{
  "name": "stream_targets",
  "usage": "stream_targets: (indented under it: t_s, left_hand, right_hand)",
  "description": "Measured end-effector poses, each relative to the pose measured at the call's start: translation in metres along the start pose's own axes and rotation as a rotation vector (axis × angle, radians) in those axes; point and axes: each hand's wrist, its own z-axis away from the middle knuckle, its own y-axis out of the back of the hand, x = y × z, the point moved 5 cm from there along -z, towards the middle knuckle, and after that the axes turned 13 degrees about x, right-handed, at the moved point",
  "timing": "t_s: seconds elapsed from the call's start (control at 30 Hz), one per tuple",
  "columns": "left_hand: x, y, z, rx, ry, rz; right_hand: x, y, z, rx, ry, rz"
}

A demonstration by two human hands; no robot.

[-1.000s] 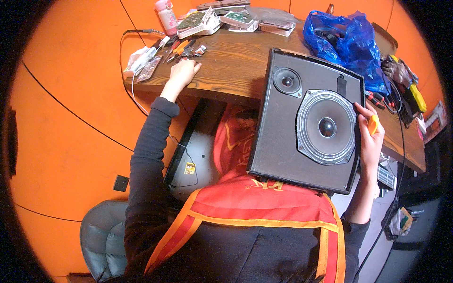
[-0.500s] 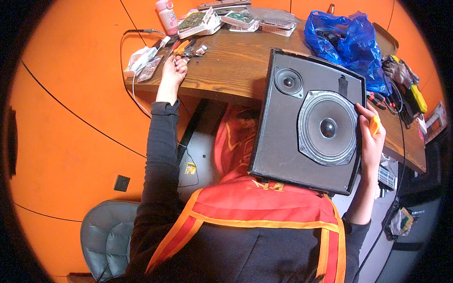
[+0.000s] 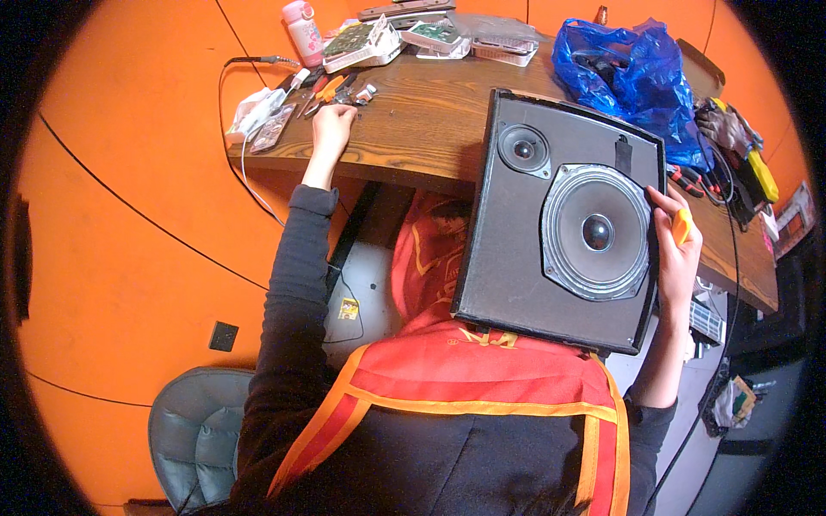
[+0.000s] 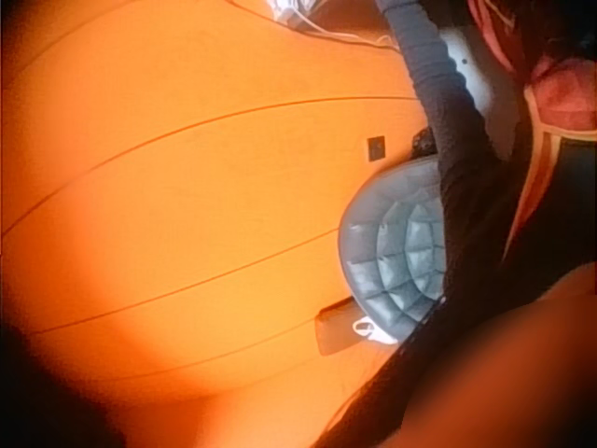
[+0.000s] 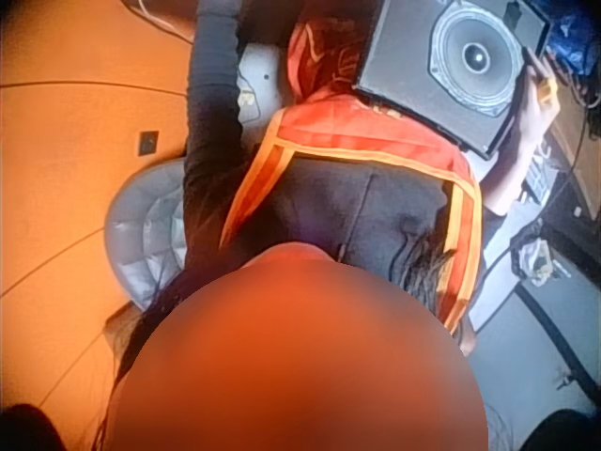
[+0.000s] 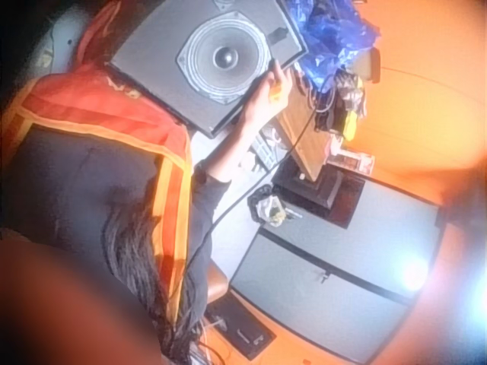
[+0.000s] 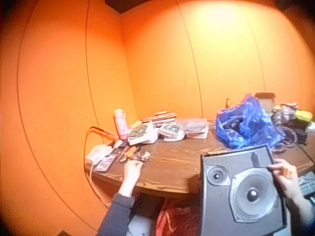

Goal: The person uses a yellow-handled screwdriver to loosen and remove screws from the front of a black speaker box. They then press on the speaker cone with their fingers and continue to remove additional screws from the smaller driver on the speaker.

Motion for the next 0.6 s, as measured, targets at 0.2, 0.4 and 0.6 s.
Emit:
stream_targets:
  t_s: [0.2, 0.4, 0.6]
  left_hand:
    - [0.008, -0.003, 0.004, -0.1, -0.068, -0.192]
    - [0.009, -0.005, 0.004, -0.107, -0.044, -0.21]
    - [0.01, 0.003, 0.0, 0.018, 0.002, 0.034]
  right_hand:
    - [0.003, 0.001, -0.001, -0.005, 0.019, 0.014]
    - [0.005, 0.002, -0.001, 0.009, 0.013, 0.031]
    - [-0.009, -0.005, 0.001, -0.004, 0.002, 0.047]
